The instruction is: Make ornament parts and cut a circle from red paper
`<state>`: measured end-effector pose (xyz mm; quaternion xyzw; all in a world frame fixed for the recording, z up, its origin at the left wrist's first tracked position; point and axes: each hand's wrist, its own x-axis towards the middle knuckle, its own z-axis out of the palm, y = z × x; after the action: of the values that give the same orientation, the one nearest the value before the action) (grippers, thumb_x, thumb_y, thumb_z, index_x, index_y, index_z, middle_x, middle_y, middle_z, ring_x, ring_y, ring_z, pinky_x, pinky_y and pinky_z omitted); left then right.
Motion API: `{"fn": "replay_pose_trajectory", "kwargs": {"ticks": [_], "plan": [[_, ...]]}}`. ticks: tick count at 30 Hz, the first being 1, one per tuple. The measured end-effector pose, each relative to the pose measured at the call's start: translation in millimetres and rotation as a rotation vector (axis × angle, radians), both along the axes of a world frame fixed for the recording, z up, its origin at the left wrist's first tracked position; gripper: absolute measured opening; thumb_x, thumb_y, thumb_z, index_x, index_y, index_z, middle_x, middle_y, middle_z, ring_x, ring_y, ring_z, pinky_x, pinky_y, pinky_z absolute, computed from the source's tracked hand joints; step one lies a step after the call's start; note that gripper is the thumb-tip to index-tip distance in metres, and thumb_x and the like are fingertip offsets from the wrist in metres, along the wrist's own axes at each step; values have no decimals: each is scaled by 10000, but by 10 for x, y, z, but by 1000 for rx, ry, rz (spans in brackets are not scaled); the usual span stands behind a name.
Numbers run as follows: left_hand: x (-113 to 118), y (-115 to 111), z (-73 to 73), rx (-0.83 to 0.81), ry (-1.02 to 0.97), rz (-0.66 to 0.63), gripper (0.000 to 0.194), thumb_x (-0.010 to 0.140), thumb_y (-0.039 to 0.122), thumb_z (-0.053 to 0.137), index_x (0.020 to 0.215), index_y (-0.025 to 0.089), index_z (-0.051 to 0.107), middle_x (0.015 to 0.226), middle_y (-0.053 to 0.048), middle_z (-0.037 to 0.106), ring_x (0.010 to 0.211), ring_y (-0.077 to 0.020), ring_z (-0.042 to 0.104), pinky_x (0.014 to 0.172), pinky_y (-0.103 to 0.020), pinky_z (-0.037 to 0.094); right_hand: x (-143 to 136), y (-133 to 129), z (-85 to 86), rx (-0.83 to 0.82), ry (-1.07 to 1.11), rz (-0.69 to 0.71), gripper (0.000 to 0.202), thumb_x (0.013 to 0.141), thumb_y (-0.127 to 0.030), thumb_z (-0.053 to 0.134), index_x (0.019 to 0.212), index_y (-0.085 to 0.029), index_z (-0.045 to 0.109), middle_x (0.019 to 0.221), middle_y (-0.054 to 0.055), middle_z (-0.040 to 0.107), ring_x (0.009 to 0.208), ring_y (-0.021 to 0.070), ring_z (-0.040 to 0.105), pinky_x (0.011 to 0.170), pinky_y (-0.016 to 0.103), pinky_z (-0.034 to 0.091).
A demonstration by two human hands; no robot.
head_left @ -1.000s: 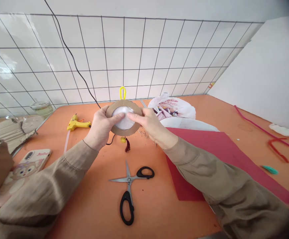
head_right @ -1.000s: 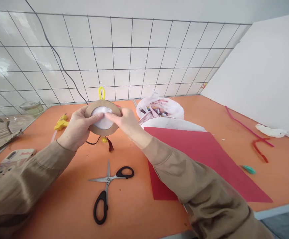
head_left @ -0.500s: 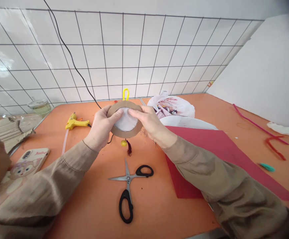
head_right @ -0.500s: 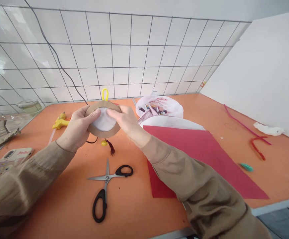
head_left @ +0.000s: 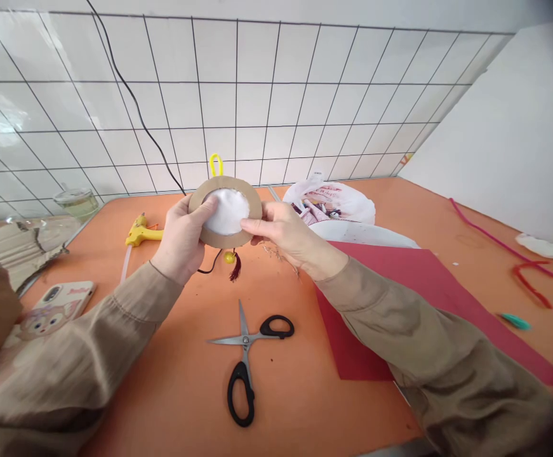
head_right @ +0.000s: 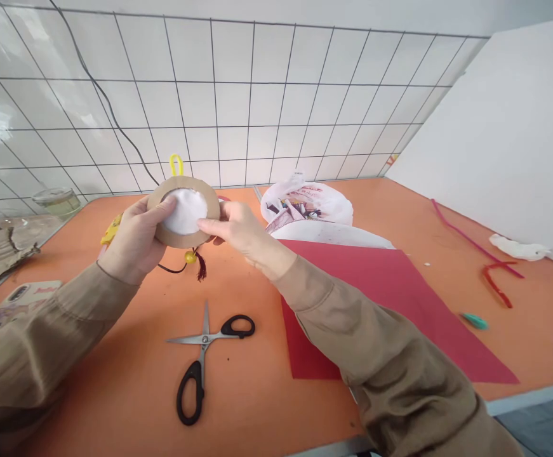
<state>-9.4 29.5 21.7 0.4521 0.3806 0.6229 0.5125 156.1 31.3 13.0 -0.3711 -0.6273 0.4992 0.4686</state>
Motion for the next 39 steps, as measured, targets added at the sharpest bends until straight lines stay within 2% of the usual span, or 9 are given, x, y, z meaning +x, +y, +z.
{"fn": "replay_pose_trajectory", "kwargs": {"ticks": [5,10,16,21,27,33,39], "plan": [[19,-41,61,-43,-21,-169,250,870,359,609,985,161,708,1086,-94,714,1013,-249,636,723,-299,515,18,-11,32,-160,117,29,177,740,-299,728,792,-159,632,708,24,654,614,116,588,552,244,439],[5,-35,63,-79,24,-160,258,907,299,564,1024,122,709,1122,-130,704,974,-236,646,667,-280,520,27,-37,64,-226,163,61,199,745,-319,749,801,-165,636,724,24,668,632,126,612,544,244,429],[14,-65,57,-55,-36,-251,275,874,358,623,1022,144,713,1108,-119,717,971,-254,667,656,-294,539,31,-19,51,-183,207,68,197,737,-325,752,787,-162,653,734,24,650,653,133,594,566,258,427],[28,-105,62,-76,-1,-278,321,775,264,737,1054,116,681,1083,-143,725,972,-280,677,659,-320,543,43,23,40,-187,247,74,184,704,-291,751,772,-171,629,721,10,603,654,136,567,558,261,413],[-23,-76,84,-1,53,-346,307,762,246,763,1037,130,691,1092,-136,727,995,-286,681,680,-322,552,36,-27,86,-137,223,53,193,695,-329,760,748,-192,635,762,26,605,706,153,558,563,270,411],[-40,-74,80,76,75,-311,363,708,200,822,1048,142,709,1059,-105,742,1034,-267,683,827,-329,553,45,-47,103,-63,195,22,227,681,-362,780,698,-210,612,733,17,571,695,156,530,588,280,435],[-63,-64,96,47,87,-393,348,710,223,819,1030,130,716,1021,-125,736,985,-279,694,787,-358,566,46,-52,110,-34,202,0,233,696,-359,774,762,-186,633,771,21,604,707,143,550,568,260,415]]}}
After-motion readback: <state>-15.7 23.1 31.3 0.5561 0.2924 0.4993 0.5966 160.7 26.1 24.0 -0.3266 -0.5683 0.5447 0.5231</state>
